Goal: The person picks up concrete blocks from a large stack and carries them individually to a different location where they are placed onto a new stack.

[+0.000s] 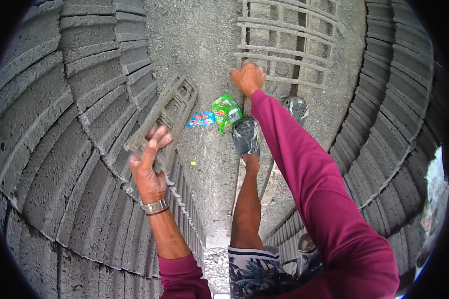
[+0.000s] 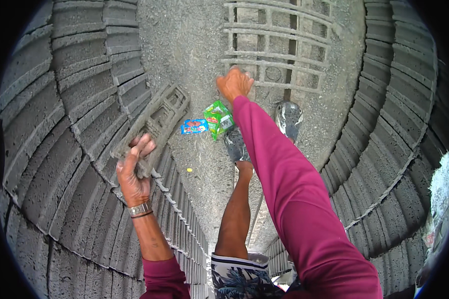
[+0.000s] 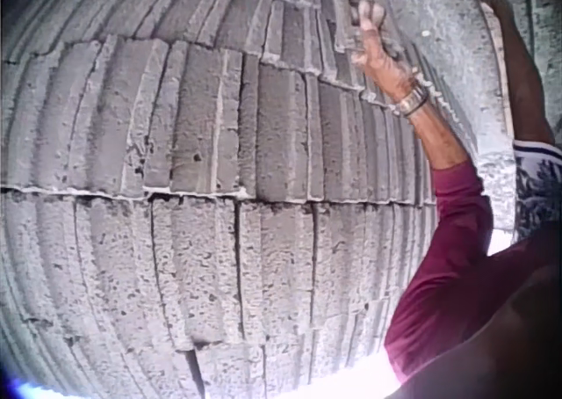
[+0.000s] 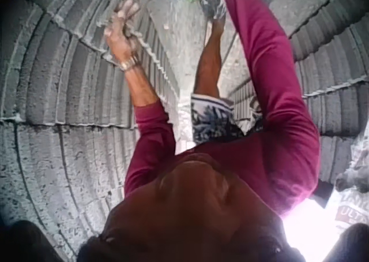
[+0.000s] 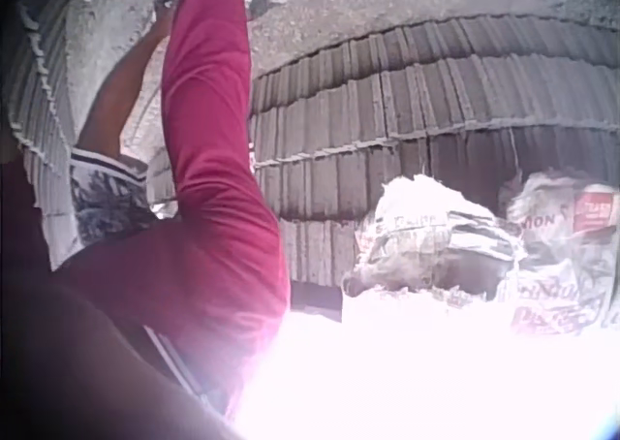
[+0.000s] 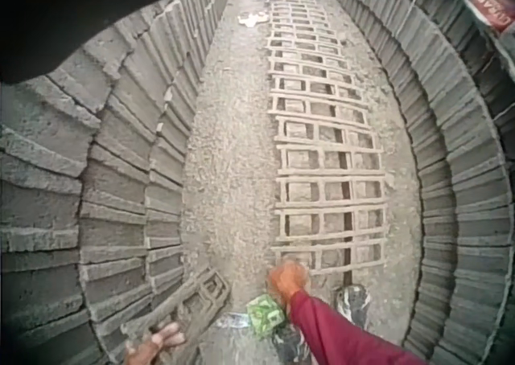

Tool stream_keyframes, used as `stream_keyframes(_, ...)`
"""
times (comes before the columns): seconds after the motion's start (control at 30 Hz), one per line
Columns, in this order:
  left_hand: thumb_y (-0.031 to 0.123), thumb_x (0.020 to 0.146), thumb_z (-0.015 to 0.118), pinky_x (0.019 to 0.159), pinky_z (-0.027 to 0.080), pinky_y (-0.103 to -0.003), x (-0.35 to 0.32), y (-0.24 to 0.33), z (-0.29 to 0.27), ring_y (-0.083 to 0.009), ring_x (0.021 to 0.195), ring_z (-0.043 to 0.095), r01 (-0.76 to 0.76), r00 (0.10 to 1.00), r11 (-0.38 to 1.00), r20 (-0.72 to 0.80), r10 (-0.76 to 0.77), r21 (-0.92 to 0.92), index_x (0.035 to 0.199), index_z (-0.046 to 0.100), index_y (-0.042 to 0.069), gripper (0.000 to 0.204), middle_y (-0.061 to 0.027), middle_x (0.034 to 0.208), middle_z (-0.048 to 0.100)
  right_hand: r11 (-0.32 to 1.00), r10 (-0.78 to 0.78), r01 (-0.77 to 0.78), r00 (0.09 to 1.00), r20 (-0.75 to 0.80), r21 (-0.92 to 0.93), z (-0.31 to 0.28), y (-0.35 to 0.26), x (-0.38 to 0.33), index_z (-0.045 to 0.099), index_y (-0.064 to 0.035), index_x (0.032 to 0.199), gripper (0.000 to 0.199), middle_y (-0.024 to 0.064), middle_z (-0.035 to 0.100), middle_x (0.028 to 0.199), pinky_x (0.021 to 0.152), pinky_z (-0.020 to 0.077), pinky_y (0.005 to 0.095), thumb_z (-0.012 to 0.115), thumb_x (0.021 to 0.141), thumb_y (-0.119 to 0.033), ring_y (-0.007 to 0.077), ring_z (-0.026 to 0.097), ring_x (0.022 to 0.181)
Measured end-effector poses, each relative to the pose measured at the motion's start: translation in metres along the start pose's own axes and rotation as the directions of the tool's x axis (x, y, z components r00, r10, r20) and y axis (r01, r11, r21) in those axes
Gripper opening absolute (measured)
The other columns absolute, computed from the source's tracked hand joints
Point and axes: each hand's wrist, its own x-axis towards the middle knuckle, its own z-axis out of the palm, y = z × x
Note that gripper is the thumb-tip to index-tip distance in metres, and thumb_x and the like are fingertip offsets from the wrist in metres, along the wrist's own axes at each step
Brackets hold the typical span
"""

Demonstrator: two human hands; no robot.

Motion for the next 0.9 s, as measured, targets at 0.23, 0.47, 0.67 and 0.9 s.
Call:
stream_keyframes(0.23, 0.018, 0.088, 0.063, 0.099, 0.049, -0.041, -0.012, -0.005, -0.02, -0.0274, 0.103, 0.067, 0.006, 1.0, 0.992, -0.029, -0.002, 0.128, 0.124, 0.053, -0.015, 0.05, -0.0213, 0.12, 0.066, 0.944, 0.062, -0.001, 0.983, -0.173, 0.331, -0.029, -0.028, 0.037, 0.073, -0.0026, 0.093, 0.042, 0.0221, 0.071, 0.096, 0.094, 0.0423, 0.0509, 0.071, 0.073, -0.039, 0.0392, 0.066, 0.097)
stream_keyframes(0.47, 0.018, 0.089, 0.062, 0.095, 0.05, -0.04, -0.001, 0.006, -0.011, -0.0278, 0.103, 0.068, 0.013, 1.0, 0.986, 0.013, -0.015, 0.169, 0.125, 0.053, -0.014, 0.049, -0.0217, 0.121, 0.065, 0.965, 0.133, -0.079, 0.969, -0.206, 0.25, -0.034, -0.048, 0.068, 0.072, -0.0016, 0.081, 0.027, 0.0223, 0.071, 0.092, 0.091, 0.0451, 0.0484, 0.07, 0.071, -0.027, 0.0391, 0.068, 0.092)
stream_keyframes(0.67, 0.019, 0.089, 0.063, 0.094, 0.051, -0.039, 0.002, 0.011, -0.011, -0.0279, 0.102, 0.068, 0.035, 0.999, 0.984, 0.006, -0.036, 0.177, 0.125, 0.053, -0.014, 0.049, -0.0222, 0.12, 0.065, 0.864, 0.203, -0.083, 0.96, -0.193, 0.496, -0.063, -0.063, 0.094, 0.069, 0.0005, 0.074, 0.028, 0.0231, 0.071, 0.09, 0.082, 0.051, 0.0473, 0.073, 0.067, -0.026, 0.0407, 0.068, 0.088)
stream_keyframes(0.9, 0.019, 0.09, 0.062, 0.096, 0.049, -0.038, 0.006, 0.018, -0.002, -0.0264, 0.101, 0.068, 0.044, 0.999, 0.985, 0.015, -0.047, 0.166, 0.125, 0.052, -0.015, 0.049, -0.0214, 0.119, 0.066, 0.831, 0.253, -0.147, 0.959, -0.129, 0.536, -0.054, -0.071, 0.144, 0.068, 0.003, 0.071, 0.031, 0.0184, 0.071, 0.083, 0.066, 0.0513, 0.0402, 0.082, 0.066, -0.024, 0.027, 0.067, 0.07)
